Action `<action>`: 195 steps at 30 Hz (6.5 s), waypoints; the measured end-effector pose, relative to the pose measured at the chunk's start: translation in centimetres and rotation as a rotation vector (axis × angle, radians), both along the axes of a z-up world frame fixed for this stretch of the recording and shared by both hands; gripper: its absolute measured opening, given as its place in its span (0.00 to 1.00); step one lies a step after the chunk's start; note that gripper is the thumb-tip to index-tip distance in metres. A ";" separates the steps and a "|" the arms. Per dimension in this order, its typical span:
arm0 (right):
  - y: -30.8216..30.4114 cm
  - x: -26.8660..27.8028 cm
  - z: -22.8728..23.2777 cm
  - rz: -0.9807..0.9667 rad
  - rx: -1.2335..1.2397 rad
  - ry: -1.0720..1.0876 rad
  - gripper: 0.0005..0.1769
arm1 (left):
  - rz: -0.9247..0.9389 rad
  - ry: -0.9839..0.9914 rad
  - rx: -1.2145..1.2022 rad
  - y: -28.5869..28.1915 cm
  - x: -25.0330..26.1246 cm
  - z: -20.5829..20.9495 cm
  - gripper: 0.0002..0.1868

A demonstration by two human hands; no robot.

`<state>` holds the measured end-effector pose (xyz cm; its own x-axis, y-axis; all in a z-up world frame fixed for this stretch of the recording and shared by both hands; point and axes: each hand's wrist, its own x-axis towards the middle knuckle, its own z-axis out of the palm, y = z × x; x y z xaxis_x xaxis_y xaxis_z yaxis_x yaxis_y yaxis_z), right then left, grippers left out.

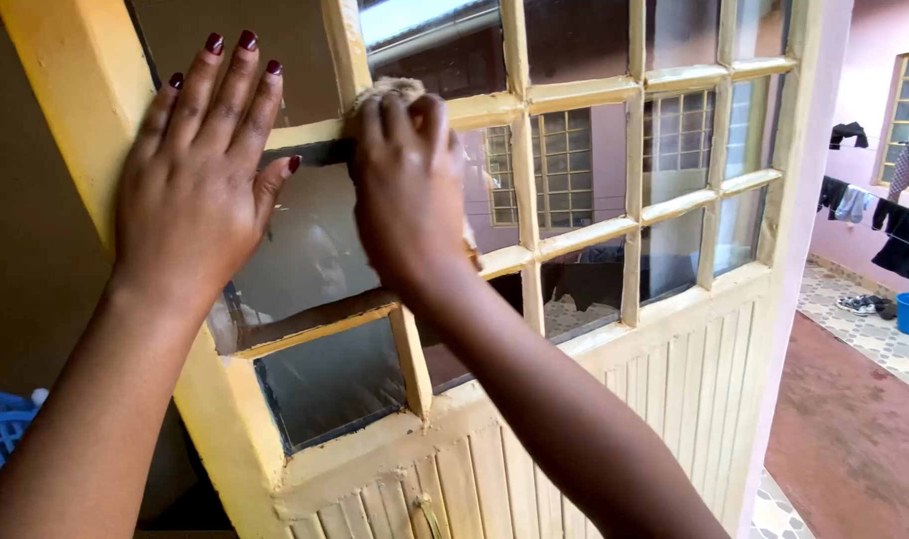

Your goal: Cleaning and wiping the glass panes and frame of a wooden door using a cloth.

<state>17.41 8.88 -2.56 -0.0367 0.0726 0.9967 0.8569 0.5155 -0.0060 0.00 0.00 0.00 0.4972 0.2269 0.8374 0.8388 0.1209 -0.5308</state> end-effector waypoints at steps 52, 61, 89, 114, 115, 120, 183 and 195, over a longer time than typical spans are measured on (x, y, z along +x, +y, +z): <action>2.9 3.9 -0.5 0.412 0.324 0.097 0.27 | -0.098 -0.042 -0.020 -0.3 0.0 -0.6 0.32; 4.6 4.2 -0.4 0.328 0.349 0.094 0.14 | -0.114 -0.051 -0.027 -0.3 -0.2 -0.9 0.29; 6.1 6.9 -1.6 0.240 0.285 0.125 0.21 | -0.380 -0.267 -0.118 -1.7 1.5 -1.5 0.32; 6.9 7.3 -1.4 0.241 0.356 0.079 0.12 | 0.214 -0.256 0.151 1.8 -2.8 -3.2 0.29; 6.9 7.1 -1.3 0.252 0.357 0.078 0.12 | 0.224 -0.258 0.154 1.3 -2.5 -3.1 0.29; 6.0 7.2 -1.5 0.192 0.358 0.096 0.10 | 0.146 -0.219 0.147 -0.2 -1.7 -2.6 0.26; -2.5 -2.8 1.1 0.551 0.376 -0.269 0.23 | -0.260 -0.586 0.334 0.6 -2.4 -6.5 0.51; -2.5 -6.6 10.6 0.602 0.447 -0.002 0.09 | -0.183 -0.706 0.304 1.1 -2.3 -6.0 0.43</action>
